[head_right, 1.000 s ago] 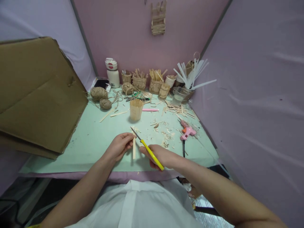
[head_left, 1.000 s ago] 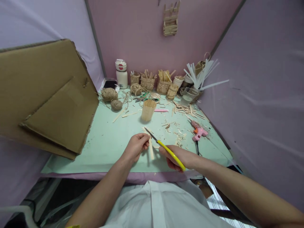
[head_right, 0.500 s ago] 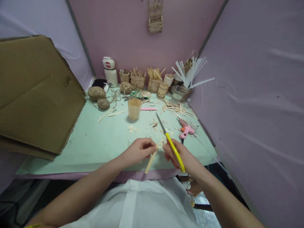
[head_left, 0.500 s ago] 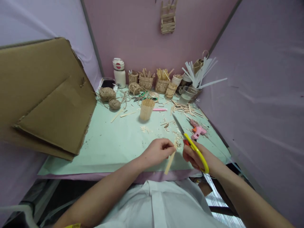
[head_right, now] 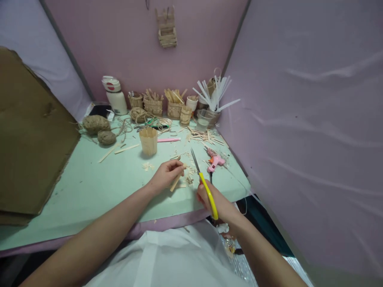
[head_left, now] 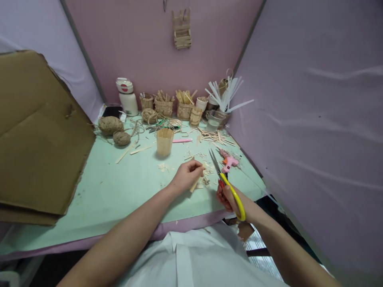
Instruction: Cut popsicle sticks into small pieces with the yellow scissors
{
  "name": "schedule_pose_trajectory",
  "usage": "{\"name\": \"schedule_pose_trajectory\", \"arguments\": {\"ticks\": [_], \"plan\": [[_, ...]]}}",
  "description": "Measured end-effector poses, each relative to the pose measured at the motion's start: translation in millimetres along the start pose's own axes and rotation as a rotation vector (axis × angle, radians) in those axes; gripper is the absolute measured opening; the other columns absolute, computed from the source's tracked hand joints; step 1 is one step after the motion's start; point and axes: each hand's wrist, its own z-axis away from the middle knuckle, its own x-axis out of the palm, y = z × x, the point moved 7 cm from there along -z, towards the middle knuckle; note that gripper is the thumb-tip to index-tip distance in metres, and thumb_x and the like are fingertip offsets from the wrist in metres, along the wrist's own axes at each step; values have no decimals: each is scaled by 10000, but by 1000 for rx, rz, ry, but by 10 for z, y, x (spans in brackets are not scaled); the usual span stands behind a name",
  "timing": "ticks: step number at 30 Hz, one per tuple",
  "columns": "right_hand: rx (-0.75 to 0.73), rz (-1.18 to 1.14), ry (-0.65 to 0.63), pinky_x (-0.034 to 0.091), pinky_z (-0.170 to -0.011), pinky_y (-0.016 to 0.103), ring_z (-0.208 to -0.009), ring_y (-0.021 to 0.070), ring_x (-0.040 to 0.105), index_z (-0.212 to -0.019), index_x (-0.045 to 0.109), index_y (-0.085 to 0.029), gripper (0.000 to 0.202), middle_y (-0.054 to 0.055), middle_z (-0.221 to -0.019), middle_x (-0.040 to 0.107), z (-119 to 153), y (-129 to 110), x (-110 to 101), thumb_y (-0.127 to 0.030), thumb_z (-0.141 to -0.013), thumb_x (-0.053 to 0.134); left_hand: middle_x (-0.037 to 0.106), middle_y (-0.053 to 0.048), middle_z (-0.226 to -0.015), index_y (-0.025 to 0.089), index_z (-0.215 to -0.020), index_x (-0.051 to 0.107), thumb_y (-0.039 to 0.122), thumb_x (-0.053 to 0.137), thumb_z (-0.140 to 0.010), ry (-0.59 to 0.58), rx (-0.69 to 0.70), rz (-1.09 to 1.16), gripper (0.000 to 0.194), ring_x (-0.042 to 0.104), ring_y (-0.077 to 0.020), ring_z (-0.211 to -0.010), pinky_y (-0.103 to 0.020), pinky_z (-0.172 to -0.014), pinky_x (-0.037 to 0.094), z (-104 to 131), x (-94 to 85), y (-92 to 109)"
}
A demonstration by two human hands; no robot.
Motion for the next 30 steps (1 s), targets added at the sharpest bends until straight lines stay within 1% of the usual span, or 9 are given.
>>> {"name": "schedule_pose_trajectory", "arguments": {"ticks": [3, 7, 9, 13, 16, 23, 27, 30], "plan": [[-55, 8, 25, 275, -418, 213, -484, 88, 280, -808, 400, -208, 604, -46, -628, 388, 77, -46, 22, -790, -847, 242, 591, 7, -620, 166, -729, 625, 440, 673, -714, 3, -25, 39, 279, 489, -107, -577, -230, -574, 366, -4, -10, -2], [-31, -15, -10, 239, -415, 204, -497, 84, 251, -811, 359, -218, 580, -62, -623, 352, 167, -87, 136, -789, -847, 262, 604, 5, -642, 168, -743, 640, 440, 690, -704, -48, -67, 75, 279, 505, -102, -585, -222, -571, 380, 3, 48, -42], [-34, -28, -26, 237, -419, 207, -500, 86, 249, -815, 346, -222, 593, -67, -616, 339, 177, -104, 186, -805, -835, 241, 608, -2, -656, 165, -751, 642, 442, 694, -700, -67, -90, 85, 287, 512, -106, -587, -224, -564, 389, 17, 76, -71], [-44, -19, -23, 259, -438, 217, -502, 83, 272, -834, 341, -221, 581, -59, -638, 377, 143, -95, 211, -793, -846, 239, 602, -10, -656, 160, -752, 631, 457, 700, -685, -80, -133, 95, 311, 514, -113, -567, -230, -534, 403, 45, 107, -103], [-44, -23, -30, 261, -444, 221, -506, 83, 275, -832, 347, -218, 558, -56, -643, 387, 130, -78, 213, -771, -860, 276, 596, -12, -652, 158, -743, 626, 448, 690, -693, -81, -130, 85, 301, 505, -110, -557, -226, -520, 397, 51, 117, -93], [-13, -104, -56, 222, -419, 211, -501, 83, 241, -843, 352, -222, 581, -59, -650, 363, 148, 18, 261, -800, -829, 289, 608, -12, -651, 158, -732, 610, 403, 653, -720, -89, -105, 50, 249, 504, -108, -568, -228, -543, 384, 45, 139, -117], [12, -214, -40, 173, -403, 213, -501, 85, 192, -816, 346, -230, 583, -62, -650, 309, 152, 35, 298, -813, -805, 331, 605, -2, -649, 159, -743, 605, 414, 645, -729, -102, -111, 28, 258, 480, -96, -550, -231, -541, 360, 45, 147, -150], [14, -224, -13, 170, -398, 217, -493, 86, 195, -797, 349, -232, 584, -58, -644, 311, 151, 24, 299, -816, -795, 350, 602, 1, -652, 157, -744, 601, 442, 644, -737, -112, -107, 31, 289, 461, -88, -538, -234, -539, 346, 46, 154, -156]]}}
